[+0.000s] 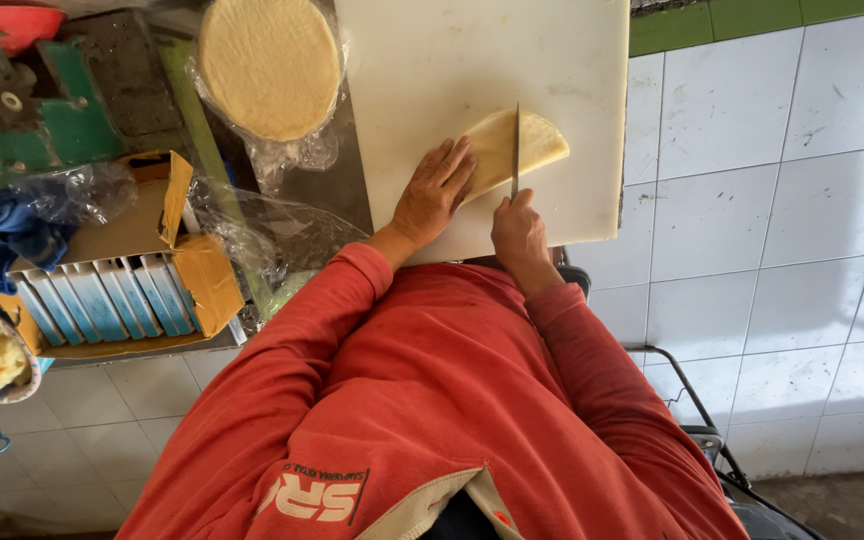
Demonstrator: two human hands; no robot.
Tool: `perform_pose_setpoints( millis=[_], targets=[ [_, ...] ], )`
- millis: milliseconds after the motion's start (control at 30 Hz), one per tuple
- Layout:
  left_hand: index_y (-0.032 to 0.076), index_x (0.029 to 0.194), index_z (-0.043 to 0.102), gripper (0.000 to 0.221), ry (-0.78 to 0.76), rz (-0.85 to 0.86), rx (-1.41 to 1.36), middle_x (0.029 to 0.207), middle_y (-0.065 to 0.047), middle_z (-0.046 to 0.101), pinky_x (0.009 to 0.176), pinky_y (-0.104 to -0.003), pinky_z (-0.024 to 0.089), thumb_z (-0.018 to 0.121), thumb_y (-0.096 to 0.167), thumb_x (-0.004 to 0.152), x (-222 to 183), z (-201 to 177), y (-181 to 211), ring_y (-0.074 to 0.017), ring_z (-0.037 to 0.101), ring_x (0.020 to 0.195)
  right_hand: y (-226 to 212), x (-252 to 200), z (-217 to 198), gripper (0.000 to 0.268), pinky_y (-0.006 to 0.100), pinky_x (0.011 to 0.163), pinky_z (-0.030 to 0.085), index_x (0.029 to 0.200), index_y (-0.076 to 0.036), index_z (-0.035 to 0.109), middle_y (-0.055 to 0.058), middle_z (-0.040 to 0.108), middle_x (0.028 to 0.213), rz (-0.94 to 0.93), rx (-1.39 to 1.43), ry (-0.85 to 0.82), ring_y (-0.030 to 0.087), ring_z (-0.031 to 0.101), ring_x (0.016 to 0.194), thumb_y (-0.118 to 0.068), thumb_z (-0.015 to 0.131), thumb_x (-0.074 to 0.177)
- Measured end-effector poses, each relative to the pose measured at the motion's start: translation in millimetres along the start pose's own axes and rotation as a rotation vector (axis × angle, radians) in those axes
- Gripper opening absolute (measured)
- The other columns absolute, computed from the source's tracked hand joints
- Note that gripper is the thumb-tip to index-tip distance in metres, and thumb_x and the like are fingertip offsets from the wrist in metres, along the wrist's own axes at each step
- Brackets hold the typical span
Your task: The person cuts round dough discs into halved wedges with a knife on a white cutting board and then places the cut pieces into clear plastic bags by hand.
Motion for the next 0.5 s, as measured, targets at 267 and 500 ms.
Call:
perform_pose_setpoints(
  millis=[267,500],
  targets=[
    [0.003,0.139,0.061,0.041,0.094,-0.043,-0.073,0.158,-0.014,0.045,0.116,-0.042,0.048,0.071,0.017,0.102,-9.9,-5.2,0.5,-0.0322,0.052,0.141,-6.8,-22.0,-22.1,0.030,0.058,0.062,0.055,0.104,0.000,0.045,0.030,0.066,0.086,-0.208,-0.114,0.041,0.051,0.065,0.071,-0.029,0.051,0.108],
    [0.004,0.137,0.060,0.041,0.094,-0.078,-0.047,0.151,-0.019,0.049,0.110,-0.042,0.051,0.073,0.017,0.100,-9.9,-5.5,4.8,-0.0320,0.058,0.129,-9.1,-1.7,-38.1,0.027,0.055,0.058,0.055,0.101,-0.008,0.050,0.019,0.063,0.085,-0.438,-0.343,0.015,0.044,0.066,0.065,-0.034,0.056,0.107]
  ],
)
Point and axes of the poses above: each hand's wrist, its own x-axis towards the middle knuckle, its own z-axis out of the palm, y = z × x, the point moved 5 cm from there along x, towards the middle knuckle
